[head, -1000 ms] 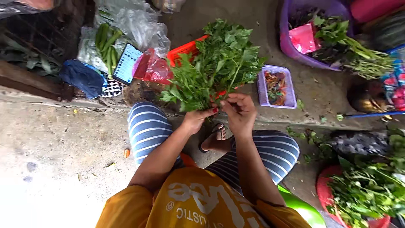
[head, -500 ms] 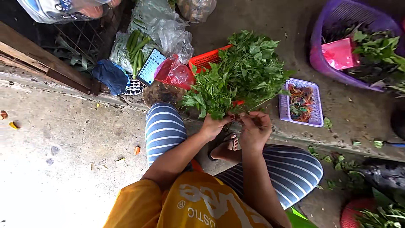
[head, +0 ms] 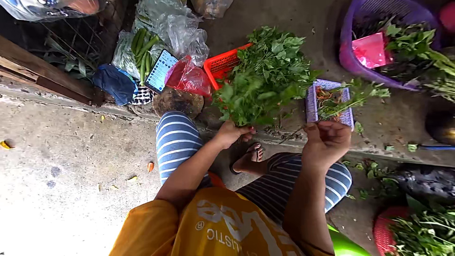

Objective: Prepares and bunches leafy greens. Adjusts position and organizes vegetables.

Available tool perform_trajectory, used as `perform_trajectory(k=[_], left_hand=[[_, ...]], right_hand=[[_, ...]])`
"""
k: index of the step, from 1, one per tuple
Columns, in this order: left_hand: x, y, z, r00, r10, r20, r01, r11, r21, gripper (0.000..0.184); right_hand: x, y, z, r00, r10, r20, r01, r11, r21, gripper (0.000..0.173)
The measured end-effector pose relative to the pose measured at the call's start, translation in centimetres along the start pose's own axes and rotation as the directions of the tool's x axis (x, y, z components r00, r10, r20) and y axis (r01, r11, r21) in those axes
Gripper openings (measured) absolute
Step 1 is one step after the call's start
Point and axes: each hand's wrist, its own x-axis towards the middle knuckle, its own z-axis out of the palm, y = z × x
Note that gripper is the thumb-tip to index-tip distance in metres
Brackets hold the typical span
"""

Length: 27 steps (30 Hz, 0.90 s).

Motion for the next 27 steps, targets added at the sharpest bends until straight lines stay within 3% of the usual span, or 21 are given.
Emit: perform_trajectory(k=[5, 9, 16, 20, 23, 27], left_hand=[[0.9, -0.9, -0.2, 0.997, 0.065, 0.043, -0.057, 0.986, -0.156, 0.026], [0.7, -1.0, 0.5, 1.0, 0.021, 0.014, -0.018, 0.978, -0.206, 0.018], [0.5, -1.2, 0.6, 0.999, -0.037, -0.01, 0.034, 0.983, -0.181, 0.018], [1.0, -1.0, -0.1, 0.997, 0.065, -0.047, -0.074, 0.967, -0.245, 0.016], [1.6, -0.8, -1.0, 0.978, 0.152, -0.142, -0.195, 0.905, -0.378, 0.017], [2.0, -0.7, -1.6, 0.959, 0.22, -0.178, -0.28, 0.831, -0.48, 0.019]], right_hand=[[-1.6, -2.7, 2.4, 0.974, -0.08, 0.213, 0.103, 0.99, -0.099, 0.042], [-3.3, -3.1, 5.4, 0.881, 0.014, 0.472, 0.073, 0.983, -0.167, 0.035], [-4.8, -1.2, 6.4, 0.898, 0.053, 0.437, 0.005, 0.991, -0.131, 0.033], [-4.8, -0.8, 5.6, 0.93, 0.104, 0.352, -0.081, 0.994, -0.078, 0.04], [-4.9, -0.4, 4.3, 0.881, 0.194, 0.432, -0.157, 0.98, -0.118, 0.027], [-5.4, -0.7, 4.1, 0.754, 0.183, 0.631, -0.05, 0.974, -0.222, 0.033]])
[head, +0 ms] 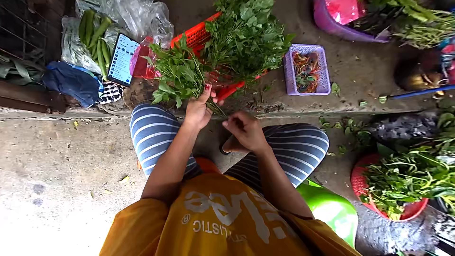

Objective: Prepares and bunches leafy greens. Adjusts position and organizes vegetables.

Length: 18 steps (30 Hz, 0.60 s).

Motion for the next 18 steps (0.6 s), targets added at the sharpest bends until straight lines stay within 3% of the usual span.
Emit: perform_trajectory(k=[9, 13, 18], left_hand=[[-0.2, 0.0, -0.2, 0.999, 0.005, 0.044, -0.003, 0.999, -0.042, 0.025], [-0.2, -0.1, -0.2, 0.999, 0.002, 0.05, -0.001, 1.0, -0.006, 0.029], [-0.7, 0.1, 0.1, 0.996, -0.062, 0.066, 0.06, 0.998, 0.029, 0.025]], right_hand=[[0.6, -0.7, 1.1, 0.996, -0.085, -0.04, 0.073, 0.967, -0.243, 0.027], [0.8, -0.7, 0.5, 0.995, -0.071, 0.068, 0.092, 0.921, -0.379, 0.032], [0.8, -1.6, -0.3, 0.97, -0.163, 0.182, 0.227, 0.875, -0.427, 0.045]])
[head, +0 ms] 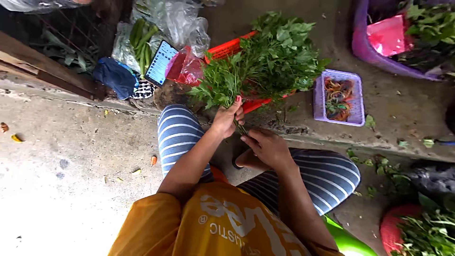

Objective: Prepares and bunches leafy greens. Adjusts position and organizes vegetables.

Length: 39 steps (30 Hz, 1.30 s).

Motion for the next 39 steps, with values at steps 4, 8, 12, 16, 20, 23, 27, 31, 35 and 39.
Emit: perform_trajectory(k=[4, 8, 12, 16, 20, 23, 27, 31, 35, 39], left_hand=[[0.0, 0.2, 0.2, 0.996, -0.09, -0.028, 0.09, 0.996, 0.026, 0.028], [0.1, 0.1, 0.1, 0.969, -0.247, -0.022, 0.247, 0.955, 0.162, 0.034], [-0.3, -0.3, 0.1, 0.937, -0.35, 0.016, 0.335, 0.908, 0.253, 0.034], [-0.1, 0.4, 0.1, 0.969, -0.242, -0.044, 0.245, 0.965, 0.098, 0.038], [0.4, 0.8, 0.7, 0.999, -0.044, -0.024, 0.04, 0.992, -0.116, 0.04], [0.4, 1.0, 0.6, 0.994, 0.059, -0.097, -0.073, 0.987, -0.141, 0.043], [-0.8, 2.3, -0.5, 0.982, 0.089, -0.164, -0.107, 0.989, -0.103, 0.041], [-1.5, 1.7, 0.5, 0.993, -0.023, -0.112, 0.049, 0.969, 0.242, 0.025], [-2.4, 0.9, 1.4, 0.994, -0.071, -0.08, 0.106, 0.57, 0.814, 0.027], [-3.9, -0.2, 3.8, 0.993, -0.1, -0.061, 0.067, 0.065, 0.996, 0.046]], right_hand=[[0.3, -0.4, -0.3, 0.989, -0.145, -0.004, 0.144, 0.989, -0.031, 0.046], [0.9, -1.8, -0.1, 0.945, -0.32, 0.069, 0.322, 0.946, -0.022, 0.037], [1.1, -2.7, 0.5, 0.906, -0.408, 0.116, 0.416, 0.907, -0.059, 0.033], [0.6, -1.4, 2.2, 0.951, -0.272, -0.148, 0.29, 0.95, 0.114, 0.039], [1.8, -2.3, 2.9, 0.884, 0.4, -0.241, 0.013, 0.495, 0.869, 0.033], [3.7, -0.7, 2.4, 0.755, 0.649, -0.09, 0.164, -0.055, 0.985, 0.044], [3.5, 5.4, -3.0, 0.645, 0.711, -0.281, 0.267, 0.135, 0.954, 0.045], [0.1, 5.0, -2.9, 0.867, 0.45, -0.213, -0.222, 0.732, 0.644, 0.044], [-1.2, 2.9, 0.2, 0.905, 0.388, 0.174, -0.401, 0.644, 0.652, 0.104], [-0.5, -1.3, 0.3, 0.854, 0.52, 0.0, -0.122, 0.201, 0.972, 0.117]])
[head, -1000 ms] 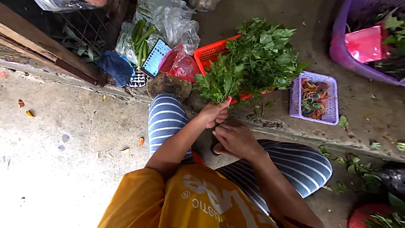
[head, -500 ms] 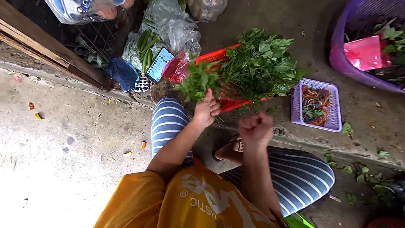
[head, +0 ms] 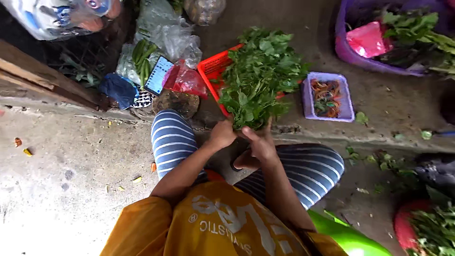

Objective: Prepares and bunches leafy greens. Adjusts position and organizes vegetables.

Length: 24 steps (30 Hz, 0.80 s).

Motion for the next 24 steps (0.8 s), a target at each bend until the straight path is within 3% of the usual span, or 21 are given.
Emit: perform_trajectory(k=[1, 3, 5, 8, 13, 19, 21, 24], left_hand=[[-0.6, 1.1, 0.6, 0.999, -0.017, -0.028, 0.02, 0.993, 0.12, 0.047], [-1.9, 2.8, 2.4, 0.991, 0.03, -0.132, 0.015, 0.945, 0.326, 0.051], [-3.1, 3.5, 4.4, 0.962, 0.149, -0.228, -0.031, 0.892, 0.452, 0.053], [-5.0, 4.3, 6.6, 0.929, 0.272, -0.253, -0.092, 0.829, 0.552, 0.062], [-8.1, 5.0, 9.0, 0.835, 0.47, -0.286, -0.267, 0.801, 0.535, 0.067], [-11.8, 6.8, 9.6, 0.834, 0.49, -0.256, -0.265, 0.761, 0.592, 0.079], [-12.8, 6.6, 9.2, 0.76, 0.581, -0.29, -0.321, 0.724, 0.61, 0.077], [-13.0, 5.3, 6.9, 0.584, 0.742, -0.327, -0.505, 0.649, 0.57, 0.052]], right_hand=[[-0.1, -0.1, 0.5, 0.999, 0.005, -0.05, 0.0, 0.995, 0.101, 0.103], [0.0, -0.3, 0.9, 0.99, 0.009, -0.143, 0.031, 0.961, 0.274, 0.055], [-0.3, -0.8, 0.4, 0.982, -0.024, -0.187, 0.096, 0.917, 0.388, 0.044], [-0.9, -1.1, -1.0, 0.976, -0.088, -0.201, 0.179, 0.85, 0.496, 0.047], [-1.8, -1.0, -3.6, 0.978, -0.183, -0.101, 0.204, 0.726, 0.657, 0.04], [-3.0, -1.1, -5.3, 0.984, -0.173, -0.033, 0.14, 0.652, 0.745, 0.029], [-3.1, -1.4, -5.6, 0.985, -0.172, -0.031, 0.139, 0.665, 0.734, 0.029], [-3.2, -2.3, -6.4, 0.987, -0.149, -0.058, 0.146, 0.688, 0.71, 0.023]])
